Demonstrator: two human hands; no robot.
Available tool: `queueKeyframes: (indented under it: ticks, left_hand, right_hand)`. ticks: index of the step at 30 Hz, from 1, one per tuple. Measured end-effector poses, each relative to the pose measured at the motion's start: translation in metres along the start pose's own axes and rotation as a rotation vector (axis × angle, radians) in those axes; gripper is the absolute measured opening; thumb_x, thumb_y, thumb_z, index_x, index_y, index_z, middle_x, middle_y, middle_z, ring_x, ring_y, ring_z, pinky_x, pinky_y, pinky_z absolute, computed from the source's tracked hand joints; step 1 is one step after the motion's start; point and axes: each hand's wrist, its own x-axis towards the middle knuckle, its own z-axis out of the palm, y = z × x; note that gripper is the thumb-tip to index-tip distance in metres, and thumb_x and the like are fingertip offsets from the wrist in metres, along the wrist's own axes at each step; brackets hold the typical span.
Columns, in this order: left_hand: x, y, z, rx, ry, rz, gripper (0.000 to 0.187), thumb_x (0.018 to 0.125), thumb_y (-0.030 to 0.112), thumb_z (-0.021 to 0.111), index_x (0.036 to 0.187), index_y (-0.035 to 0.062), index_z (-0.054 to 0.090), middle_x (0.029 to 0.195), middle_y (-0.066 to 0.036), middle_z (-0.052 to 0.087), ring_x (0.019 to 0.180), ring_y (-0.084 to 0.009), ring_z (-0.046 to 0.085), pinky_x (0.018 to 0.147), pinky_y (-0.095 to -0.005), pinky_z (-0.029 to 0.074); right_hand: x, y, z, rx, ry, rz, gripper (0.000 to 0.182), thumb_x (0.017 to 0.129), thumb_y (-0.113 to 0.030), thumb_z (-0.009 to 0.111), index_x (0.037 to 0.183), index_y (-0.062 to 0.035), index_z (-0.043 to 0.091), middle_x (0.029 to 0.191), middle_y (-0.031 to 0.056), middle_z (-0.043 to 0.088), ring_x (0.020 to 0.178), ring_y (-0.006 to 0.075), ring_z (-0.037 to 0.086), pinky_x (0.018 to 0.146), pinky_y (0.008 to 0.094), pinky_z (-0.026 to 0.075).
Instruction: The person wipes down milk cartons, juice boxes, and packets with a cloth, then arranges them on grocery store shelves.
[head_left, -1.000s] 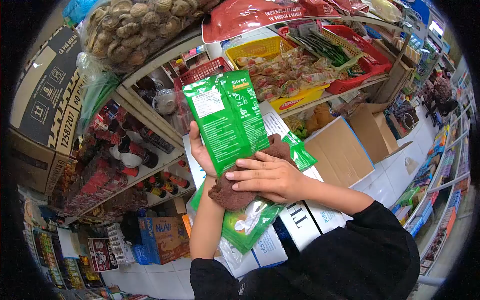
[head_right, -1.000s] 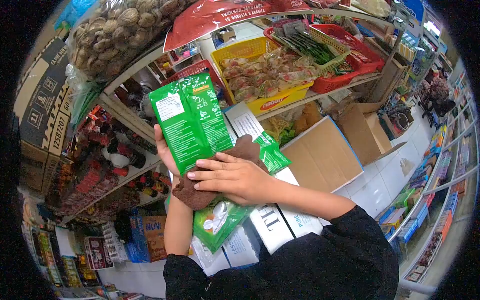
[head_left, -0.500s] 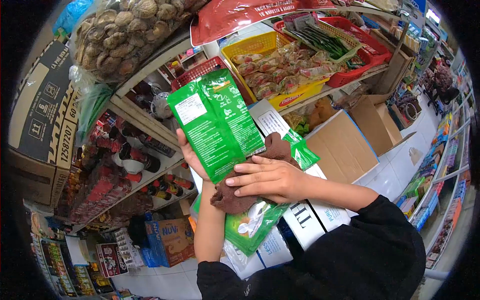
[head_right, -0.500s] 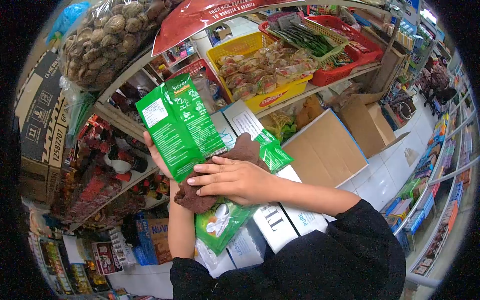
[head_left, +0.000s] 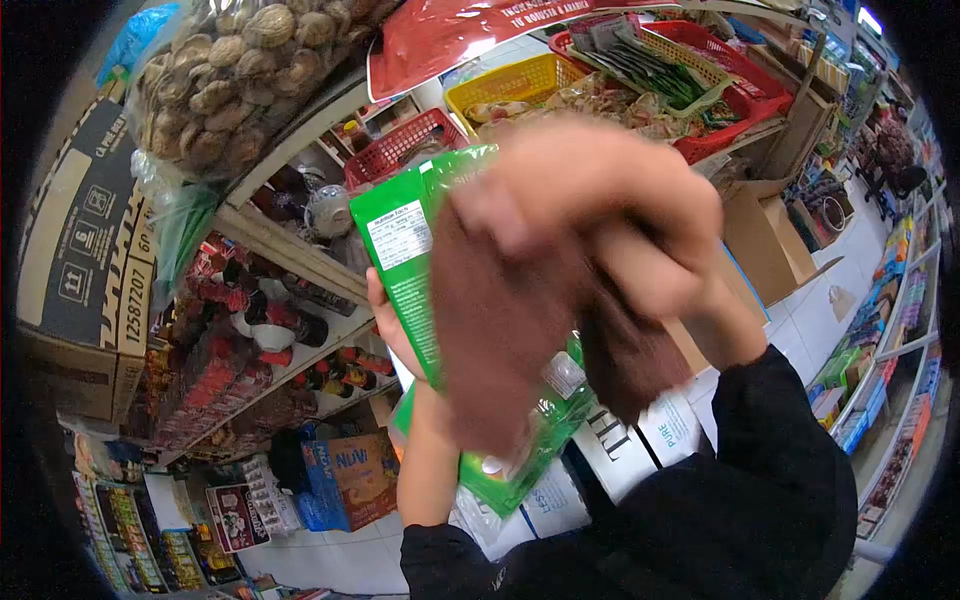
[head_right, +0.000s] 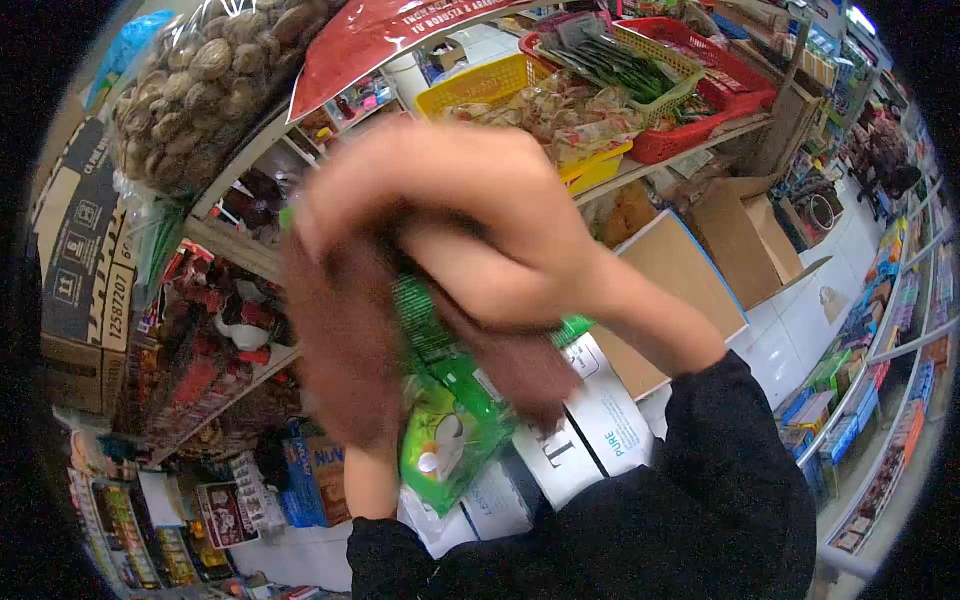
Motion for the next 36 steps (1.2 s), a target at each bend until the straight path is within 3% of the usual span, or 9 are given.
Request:
queueKeyframes:
  ticks: [3,8,11,15,17,21,27,32,36]
  left_hand:
    - [-0.011,-0.012,-0.006,0.015,-0.144,0.007,0.06,0.088,0.045,0.036,0.133,0.0048,0.032,0.134,-0.013,0.038,0.123,-0.0282,0.036,0.105,-0.0421,0.025]
    - [-0.004,-0.019,-0.007,0.171,0.359,0.039,0.049,0.088,0.041,0.034,0.126,0.0092,0.043,0.126,-0.011,0.047,0.116,-0.0243,0.045,0.1,-0.0395,0.034]
    - [-0.008,-0.026,-0.007,0.054,0.028,-0.038,0.047,0.088,0.039,0.035,0.123,0.0095,0.045,0.124,-0.011,0.049,0.115,-0.0239,0.046,0.1,-0.0388,0.034]
    - [-0.018,-0.02,-0.031,0.127,0.037,0.075,0.045,0.087,0.04,0.034,0.116,0.0095,0.05,0.12,-0.009,0.051,0.114,-0.0222,0.047,0.101,-0.0384,0.033]
    - [-0.02,-0.019,-0.04,0.106,-0.279,-0.005,0.048,0.086,0.042,0.036,0.116,0.0077,0.05,0.121,-0.011,0.05,0.112,-0.0225,0.047,0.101,-0.0389,0.033]
    - [-0.021,-0.005,-0.006,0.035,-0.014,-0.247,0.056,0.079,0.038,0.041,0.12,0.0005,0.047,0.119,-0.019,0.052,0.104,-0.0324,0.052,0.096,-0.0458,0.035]
    - [-0.019,-0.008,-0.016,0.008,-0.027,-0.113,0.056,0.075,0.028,0.045,0.123,-0.001,0.045,0.119,-0.019,0.052,0.104,-0.0335,0.053,0.091,-0.0474,0.042]
    - [-0.016,-0.02,-0.012,0.028,0.006,-0.128,0.06,0.072,0.026,0.044,0.125,-0.0018,0.041,0.12,-0.019,0.051,0.105,-0.034,0.053,0.092,-0.0462,0.042]
    - [-0.021,-0.041,0.014,-0.015,-0.044,-0.178,0.06,0.072,0.028,0.048,0.123,-0.0015,0.043,0.118,-0.019,0.052,0.104,-0.0336,0.053,0.092,-0.0448,0.042]
  right_hand:
    - [-0.002,0.016,0.03,-0.275,-0.262,0.304,0.035,0.084,-0.018,0.051,0.117,-0.0038,0.05,0.123,0.0122,0.05,0.115,0.0296,0.046,0.097,0.0419,0.034]
    - [-0.064,0.036,0.065,-0.362,-0.446,0.467,0.053,0.087,-0.035,0.046,0.13,-0.0059,0.038,0.133,0.0128,0.04,0.125,0.0308,0.035,0.103,0.0454,0.027]
    - [-0.071,0.021,0.055,-0.277,-0.412,0.499,0.052,0.089,-0.036,0.043,0.13,-0.0031,0.037,0.133,0.015,0.04,0.125,0.0317,0.035,0.103,0.0453,0.026]
    - [-0.078,-0.016,0.052,-0.161,-0.35,0.552,0.048,0.087,-0.021,0.043,0.132,-0.0049,0.036,0.137,0.0112,0.036,0.127,0.029,0.033,0.105,0.0462,0.022]
    - [-0.081,-0.033,0.05,-0.155,-0.306,0.569,0.047,0.085,-0.017,0.045,0.13,-0.0065,0.04,0.134,0.0092,0.041,0.125,0.0263,0.038,0.104,0.0451,0.024]
    - [-0.093,-0.059,0.047,0.114,-0.226,0.571,0.038,0.082,-0.005,0.048,0.12,-0.006,0.051,0.125,0.0062,0.051,0.121,0.0267,0.043,0.102,0.0476,0.026]
    - [-0.112,-0.052,-0.024,0.645,0.307,1.352,0.027,0.089,-0.024,0.053,0.081,0.0007,0.062,0.075,0.0043,0.062,0.07,0.0071,0.055,0.063,0.0262,0.046]
    - [-0.115,-0.056,-0.024,0.512,-0.115,1.273,0.043,0.08,-0.03,0.064,0.108,0.0022,0.058,0.1,0.0133,0.063,0.088,0.016,0.059,0.078,0.0283,0.046]
    - [-0.106,-0.063,-0.017,0.316,-0.224,1.135,0.034,0.076,-0.017,0.07,0.101,0.0036,0.06,0.088,0.0117,0.065,0.076,0.0101,0.058,0.066,0.0269,0.044]
